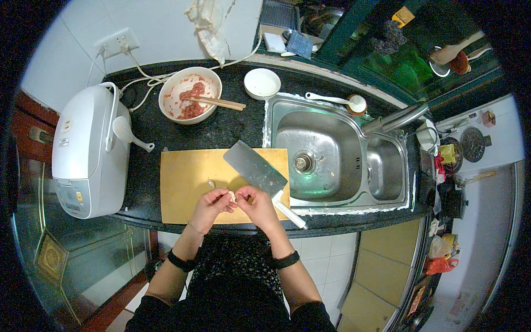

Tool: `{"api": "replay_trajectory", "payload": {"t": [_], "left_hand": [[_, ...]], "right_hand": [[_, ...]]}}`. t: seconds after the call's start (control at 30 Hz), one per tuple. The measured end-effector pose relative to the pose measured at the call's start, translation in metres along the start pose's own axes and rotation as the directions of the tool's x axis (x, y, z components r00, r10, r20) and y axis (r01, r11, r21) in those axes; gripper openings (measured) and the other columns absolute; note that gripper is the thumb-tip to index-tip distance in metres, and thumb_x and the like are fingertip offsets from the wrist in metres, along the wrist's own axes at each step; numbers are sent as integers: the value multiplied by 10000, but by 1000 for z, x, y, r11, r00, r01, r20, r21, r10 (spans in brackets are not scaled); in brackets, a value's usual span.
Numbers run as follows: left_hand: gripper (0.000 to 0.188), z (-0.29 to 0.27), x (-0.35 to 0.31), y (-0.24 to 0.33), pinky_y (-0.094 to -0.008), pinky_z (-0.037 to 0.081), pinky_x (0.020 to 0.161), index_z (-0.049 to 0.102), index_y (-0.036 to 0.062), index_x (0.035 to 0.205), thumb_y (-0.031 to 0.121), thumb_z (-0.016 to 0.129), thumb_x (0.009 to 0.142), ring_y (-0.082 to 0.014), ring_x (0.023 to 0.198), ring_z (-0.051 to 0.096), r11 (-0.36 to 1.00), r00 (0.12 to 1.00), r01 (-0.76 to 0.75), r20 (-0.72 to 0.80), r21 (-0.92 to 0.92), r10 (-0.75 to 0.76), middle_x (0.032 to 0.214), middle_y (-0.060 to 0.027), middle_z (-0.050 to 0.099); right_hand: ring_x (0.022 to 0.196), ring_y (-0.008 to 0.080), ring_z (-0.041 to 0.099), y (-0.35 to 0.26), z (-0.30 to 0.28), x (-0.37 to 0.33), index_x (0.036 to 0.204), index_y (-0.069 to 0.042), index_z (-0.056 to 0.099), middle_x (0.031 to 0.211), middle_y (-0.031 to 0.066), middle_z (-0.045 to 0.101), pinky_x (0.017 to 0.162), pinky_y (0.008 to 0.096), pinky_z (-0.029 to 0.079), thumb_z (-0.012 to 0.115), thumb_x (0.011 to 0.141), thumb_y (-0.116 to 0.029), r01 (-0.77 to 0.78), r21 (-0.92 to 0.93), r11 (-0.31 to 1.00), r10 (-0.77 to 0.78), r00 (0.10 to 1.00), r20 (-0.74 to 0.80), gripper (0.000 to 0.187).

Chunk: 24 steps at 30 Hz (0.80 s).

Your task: The person uses chopsticks to place ground meat onto eggplant slices on a tray, then uses a spatula to stir contents in a wok, and finally uses a knife to peel and chop garlic on a cutting board.

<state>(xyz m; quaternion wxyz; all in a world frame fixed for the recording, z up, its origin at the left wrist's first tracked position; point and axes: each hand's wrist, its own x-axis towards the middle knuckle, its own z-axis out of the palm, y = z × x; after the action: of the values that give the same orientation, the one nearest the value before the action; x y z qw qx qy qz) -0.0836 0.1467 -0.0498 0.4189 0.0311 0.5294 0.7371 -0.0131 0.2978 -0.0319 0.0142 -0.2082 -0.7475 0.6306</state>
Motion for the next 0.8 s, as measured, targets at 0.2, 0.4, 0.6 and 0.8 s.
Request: {"api": "replay_trajectory", "payload": {"t": [0.2,0.4,0.6,0.8], "left_hand": [[196,-3,3,-1,-252,516,685,572,-28,1047,137,544,944,-126,800,625,1000,999,0,-35,15,1,893,-68,629],[204,-6,3,1,-253,503,685,569,-19,1041,159,543,946,-124,783,611,999,995,-32,-94,14,33,884,-64,623],[173,-10,0,9,-257,501,721,548,11,1047,135,569,929,-144,808,625,950,993,113,19,-291,-112,900,-67,627],[152,-13,-1,13,-259,502,737,551,28,1041,115,579,920,-150,846,636,964,988,155,16,-217,-155,962,-86,650]], "right_hand": [[679,214,645,-6,2,-4,913,-15,648,756,120,662,628,312,498,627,862,-145,27,-255,967,-62,989,-131,141],[683,254,651,-2,4,-3,906,-28,650,767,140,664,620,334,498,631,857,-157,22,-298,954,-107,956,-272,140],[669,134,615,16,2,4,907,-7,640,759,71,666,613,276,481,599,899,-132,21,-85,996,-45,953,-299,132],[711,52,556,22,-4,6,964,-22,616,822,4,640,661,203,463,600,922,-103,18,298,954,24,990,-138,92]]}}
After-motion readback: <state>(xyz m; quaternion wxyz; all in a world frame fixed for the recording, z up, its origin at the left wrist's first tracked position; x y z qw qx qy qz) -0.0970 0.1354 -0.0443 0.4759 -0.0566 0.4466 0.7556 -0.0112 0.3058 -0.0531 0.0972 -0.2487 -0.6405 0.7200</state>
